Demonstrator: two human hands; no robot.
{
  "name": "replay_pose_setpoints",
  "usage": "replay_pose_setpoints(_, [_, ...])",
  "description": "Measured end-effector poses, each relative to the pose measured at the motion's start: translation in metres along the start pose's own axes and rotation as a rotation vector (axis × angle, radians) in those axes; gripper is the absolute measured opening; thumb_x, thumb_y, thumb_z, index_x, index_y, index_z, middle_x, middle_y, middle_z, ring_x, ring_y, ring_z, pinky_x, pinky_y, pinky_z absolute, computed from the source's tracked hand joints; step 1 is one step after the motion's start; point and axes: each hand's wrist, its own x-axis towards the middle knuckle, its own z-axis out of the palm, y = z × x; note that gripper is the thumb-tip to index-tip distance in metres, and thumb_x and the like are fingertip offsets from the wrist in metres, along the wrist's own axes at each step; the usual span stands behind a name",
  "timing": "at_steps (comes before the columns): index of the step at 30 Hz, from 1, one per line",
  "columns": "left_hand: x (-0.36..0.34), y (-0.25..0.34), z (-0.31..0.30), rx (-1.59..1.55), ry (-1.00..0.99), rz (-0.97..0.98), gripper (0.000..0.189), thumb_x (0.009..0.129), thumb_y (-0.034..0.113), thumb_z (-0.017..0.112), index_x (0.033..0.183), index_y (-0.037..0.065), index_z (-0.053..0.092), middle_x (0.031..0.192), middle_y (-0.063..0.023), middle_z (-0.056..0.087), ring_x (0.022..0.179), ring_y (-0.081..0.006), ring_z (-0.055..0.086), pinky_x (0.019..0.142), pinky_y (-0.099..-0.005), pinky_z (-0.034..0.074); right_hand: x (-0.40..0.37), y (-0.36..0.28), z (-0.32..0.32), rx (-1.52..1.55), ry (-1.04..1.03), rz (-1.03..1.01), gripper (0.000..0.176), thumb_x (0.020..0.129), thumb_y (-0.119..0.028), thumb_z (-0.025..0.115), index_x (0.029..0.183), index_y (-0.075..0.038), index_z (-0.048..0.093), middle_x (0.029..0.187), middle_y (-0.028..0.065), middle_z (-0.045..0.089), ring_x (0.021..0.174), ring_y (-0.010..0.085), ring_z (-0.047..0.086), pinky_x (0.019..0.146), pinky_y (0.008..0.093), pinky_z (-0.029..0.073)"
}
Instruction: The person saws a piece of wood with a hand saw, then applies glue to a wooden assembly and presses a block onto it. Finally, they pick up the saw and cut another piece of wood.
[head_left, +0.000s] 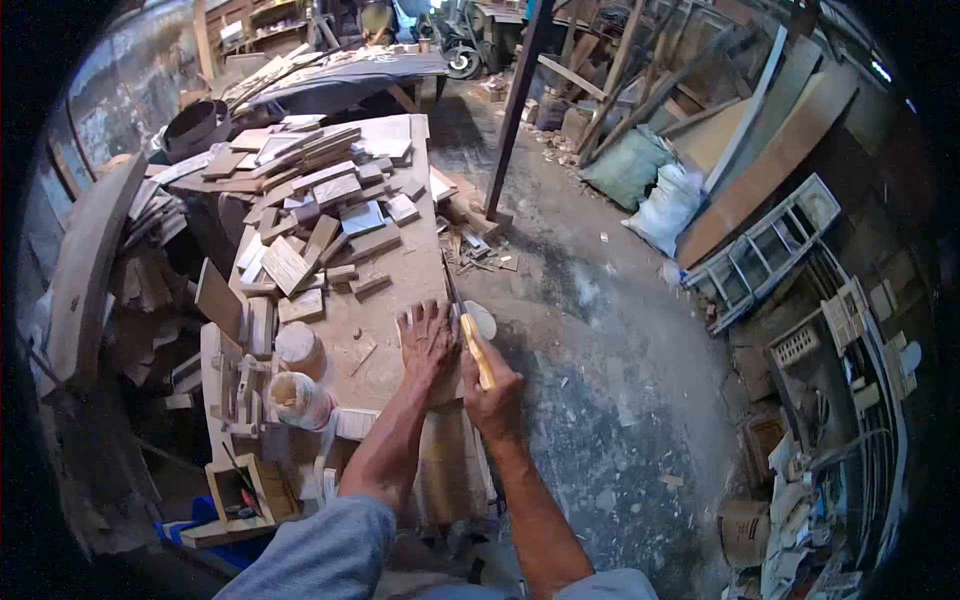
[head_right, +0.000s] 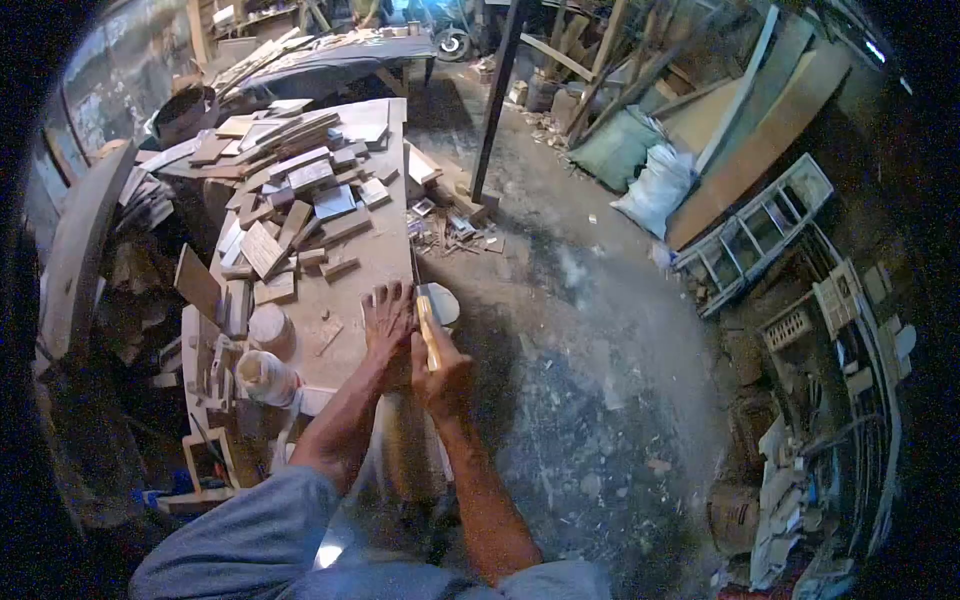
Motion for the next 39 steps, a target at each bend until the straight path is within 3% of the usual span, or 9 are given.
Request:
replay_pose_setpoints(7, [0.015,-0.002,0.013,0.011,0.043,-0.037,0.043,0.096,0.038,0.055,0.131,0.015,0.063,0.121,-0.0133,0.057,0.119,-0.0299,0.051,0.105,-0.0519,0.035,-0.076,0.009,-0.003,0.14,0.114,-0.072,0.037,0.099,-0.01,0.063,0.133,0.006,0.063,0.119,0.0288,0.071,0.11,0.0333,0.073,0.091,0.0394,0.057])
replay_pose_setpoints(11, [0.006,-0.006,0.024,0.025,0.086,0.006,0.04,0.094,0.035,0.055,0.128,0.014,0.062,0.119,-0.0133,0.057,0.117,-0.0303,0.051,0.103,-0.0511,0.035,-0.17,-0.017,-0.058,0.093,-0.007,0.172,0.042,0.096,-0.011,0.065,0.136,0.002,0.064,0.104,0.0222,0.076,0.083,0.0217,0.075,0.074,0.0323,0.059])
replay_pose_setpoints(16, [0.015,0.002,-0.008,-0.056,-0.029,-0.026,0.036,0.093,0.035,0.057,0.123,0.014,0.061,0.115,-0.0122,0.056,0.113,-0.0297,0.051,0.099,-0.0501,0.036,-0.217,-0.026,-0.075,-0.026,0.086,0.076,0.042,0.095,-0.013,0.068,0.135,0.0,0.065,0.101,0.0214,0.076,0.082,0.0247,0.078,0.071,0.033,0.06])
replay_pose_setpoints(19, [0.014,-0.002,-0.002,-0.017,0.021,0.014,0.036,0.093,0.035,0.057,0.123,0.015,0.061,0.115,-0.0117,0.056,0.113,-0.0294,0.051,0.099,-0.0501,0.036,-0.218,0.005,-0.062,-0.109,0.167,-0.102,0.045,0.094,-0.012,0.07,0.137,0.001,0.063,0.09,0.0168,0.076,0.062,0.0193,0.07,0.057,0.0336,0.057])
replay_pose_setpoints(22, [0.019,-0.004,-0.003,-0.036,0.017,0.019,0.035,0.094,0.033,0.057,0.124,0.016,0.06,0.115,-0.0096,0.056,0.113,-0.0289,0.052,0.099,-0.0501,0.036,-0.206,-0.011,-0.058,-0.084,0.044,0.039,0.043,0.094,-0.016,0.071,0.133,-0.001,0.066,0.107,0.0218,0.076,0.085,0.0257,0.078,0.075,0.034,0.06])
replay_pose_setpoints(28, [0.013,-0.003,0.011,0.032,0.064,0.002,0.037,0.089,0.031,0.06,0.124,0.018,0.061,0.116,-0.0099,0.056,0.112,-0.0272,0.052,0.097,-0.0467,0.037,-0.182,-0.042,-0.078,-0.036,0.022,0.202,0.041,0.093,-0.013,0.071,0.131,0.002,0.066,0.103,0.024,0.076,0.083,0.0259,0.078,0.076,0.0347,0.06])
replay_pose_setpoints(31, [0.017,-0.007,0.027,0.02,0.035,-0.034,0.039,0.088,0.03,0.06,0.125,0.018,0.061,0.117,-0.0099,0.056,0.112,-0.0268,0.052,0.097,-0.0459,0.037,-0.224,-0.053,-0.103,-0.155,0.078,-0.066,0.042,0.096,-0.015,0.068,0.134,0.003,0.064,0.099,0.0212,0.077,0.081,0.0257,0.077,0.075,0.0345,0.059])
replay_pose_setpoints(34, [0.008,-0.007,0.02,0.044,0.052,0.003,0.038,0.087,0.031,0.061,0.123,0.017,0.061,0.115,-0.0101,0.056,0.111,-0.0268,0.052,0.096,-0.0458,0.037,-0.273,-0.033,-0.116,0.12,0.199,0.182,0.043,0.104,-0.024,0.063,0.135,0.005,0.063,0.13,0.0207,0.069,0.114,0.0224,0.068,0.101,0.0367,0.051])
replay_pose_setpoints(39, [0.013,0.0,-0.001,-0.059,0.155,-0.014,0.025,0.093,0.033,0.057,0.109,0.015,0.063,0.105,-0.0114,0.054,0.106,-0.029,0.051,0.093,-0.0461,0.037,-0.15,0.002,-0.079,0.156,0.249,-0.021,0.043,0.101,-0.019,0.063,0.138,0.004,0.061,0.103,0.0151,0.076,0.088,0.0238,0.074,0.078,0.0358,0.058])
